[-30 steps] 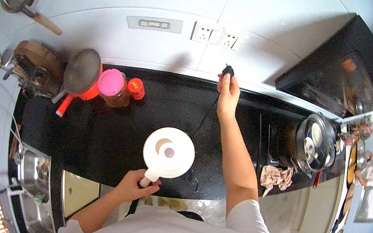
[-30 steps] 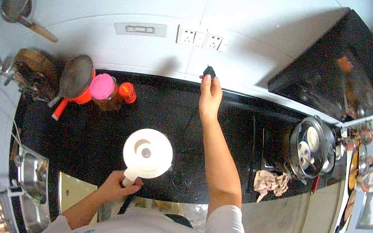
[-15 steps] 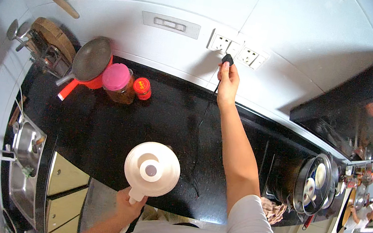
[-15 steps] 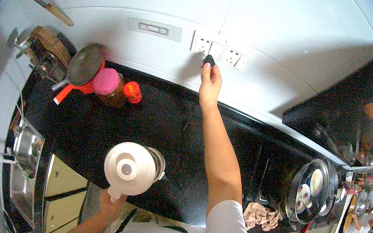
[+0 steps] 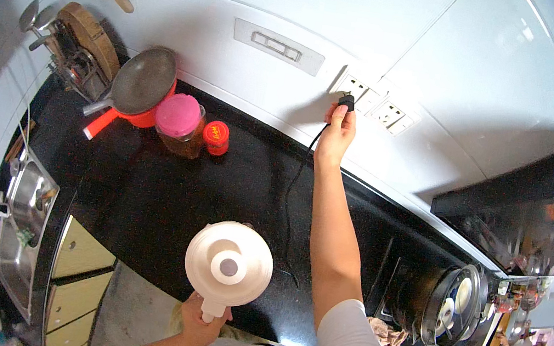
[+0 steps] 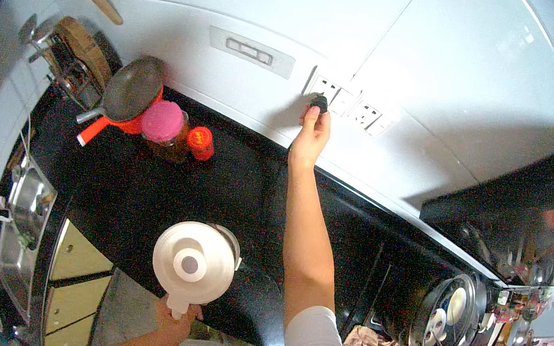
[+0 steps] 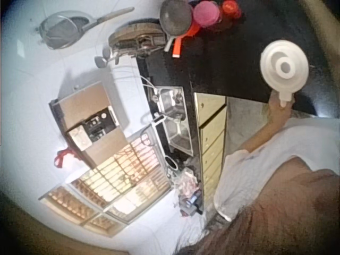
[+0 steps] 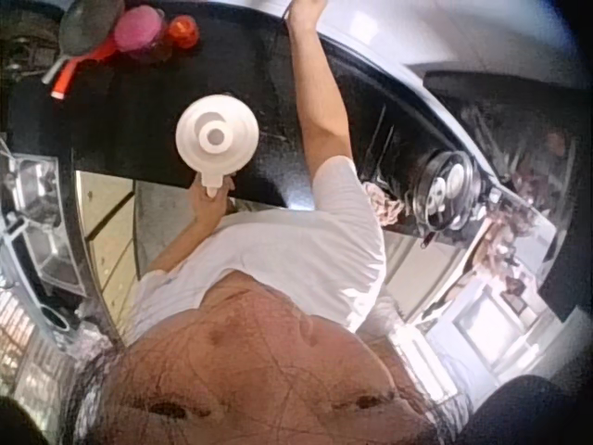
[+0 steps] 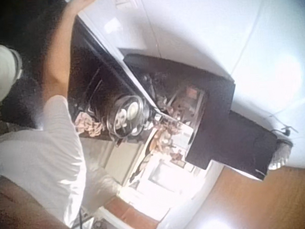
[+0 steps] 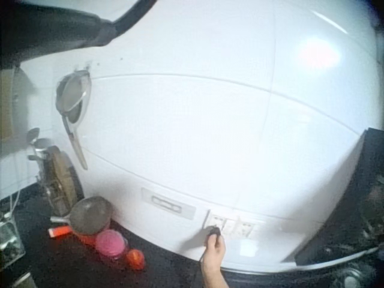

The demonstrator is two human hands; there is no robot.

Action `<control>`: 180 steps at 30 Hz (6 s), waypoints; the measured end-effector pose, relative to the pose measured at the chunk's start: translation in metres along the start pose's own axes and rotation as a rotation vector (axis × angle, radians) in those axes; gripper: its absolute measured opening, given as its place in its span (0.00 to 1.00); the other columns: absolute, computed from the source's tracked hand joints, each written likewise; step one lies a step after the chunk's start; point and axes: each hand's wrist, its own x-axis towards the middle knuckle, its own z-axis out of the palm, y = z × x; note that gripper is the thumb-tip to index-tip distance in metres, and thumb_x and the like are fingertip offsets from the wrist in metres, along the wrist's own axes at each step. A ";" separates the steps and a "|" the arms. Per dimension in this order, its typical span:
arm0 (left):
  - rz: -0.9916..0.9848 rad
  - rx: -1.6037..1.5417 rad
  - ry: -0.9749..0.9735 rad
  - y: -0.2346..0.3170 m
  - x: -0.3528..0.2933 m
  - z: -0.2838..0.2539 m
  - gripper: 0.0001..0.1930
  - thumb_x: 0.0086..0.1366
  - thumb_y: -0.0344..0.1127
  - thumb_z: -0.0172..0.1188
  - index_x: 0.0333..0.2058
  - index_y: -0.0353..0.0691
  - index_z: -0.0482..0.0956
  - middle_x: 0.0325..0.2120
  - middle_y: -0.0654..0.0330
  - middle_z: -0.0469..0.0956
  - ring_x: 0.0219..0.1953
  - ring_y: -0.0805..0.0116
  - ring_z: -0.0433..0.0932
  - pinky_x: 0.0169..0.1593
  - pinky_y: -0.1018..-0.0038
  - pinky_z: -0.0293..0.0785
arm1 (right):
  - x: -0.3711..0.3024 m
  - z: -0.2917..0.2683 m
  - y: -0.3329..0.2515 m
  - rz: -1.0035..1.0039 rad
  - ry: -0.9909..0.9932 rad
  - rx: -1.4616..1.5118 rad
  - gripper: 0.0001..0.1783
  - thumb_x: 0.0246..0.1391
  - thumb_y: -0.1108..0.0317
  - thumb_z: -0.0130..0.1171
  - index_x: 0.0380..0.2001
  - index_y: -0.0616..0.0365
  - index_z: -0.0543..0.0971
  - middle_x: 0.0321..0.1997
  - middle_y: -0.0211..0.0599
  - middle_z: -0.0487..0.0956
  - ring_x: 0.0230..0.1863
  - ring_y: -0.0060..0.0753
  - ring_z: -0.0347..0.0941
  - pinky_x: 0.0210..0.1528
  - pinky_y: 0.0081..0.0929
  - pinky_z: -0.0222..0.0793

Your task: The person washes a red plastic bowl and a small pot in the sink, then places them on the counter. They wipe the countertop with a cloth, open a steamer pot on the stove, and operate a blender by plugging it in and pressing buttons on its control panel. The person then wipes the counter again and moves around the kitchen.

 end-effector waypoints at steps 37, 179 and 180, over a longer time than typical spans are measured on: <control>0.063 0.125 -0.152 0.005 0.002 -0.008 0.04 0.61 0.32 0.58 0.29 0.41 0.80 0.24 0.63 0.81 0.31 0.68 0.80 0.42 0.67 0.71 | 0.007 0.009 -0.004 -0.011 0.291 -0.165 0.16 0.54 0.66 0.67 0.27 0.57 0.68 0.27 0.35 0.76 0.29 0.23 0.70 0.36 0.21 0.67; 0.692 0.303 -0.631 -0.142 0.275 -0.046 0.71 0.31 0.37 0.82 0.69 0.39 0.38 0.67 0.44 0.51 0.68 0.50 0.54 0.69 0.61 0.55 | -0.304 -0.068 -0.017 -0.083 0.016 -0.658 0.30 0.69 0.65 0.42 0.68 0.58 0.47 0.67 0.51 0.57 0.66 0.43 0.60 0.64 0.43 0.63; 0.696 0.273 -0.640 -0.146 0.274 -0.039 0.71 0.30 0.37 0.83 0.69 0.38 0.38 0.67 0.43 0.51 0.68 0.49 0.54 0.69 0.61 0.56 | -0.298 -0.071 -0.014 -0.062 0.009 -0.598 0.27 0.69 0.65 0.40 0.67 0.59 0.48 0.66 0.51 0.59 0.65 0.42 0.61 0.62 0.42 0.65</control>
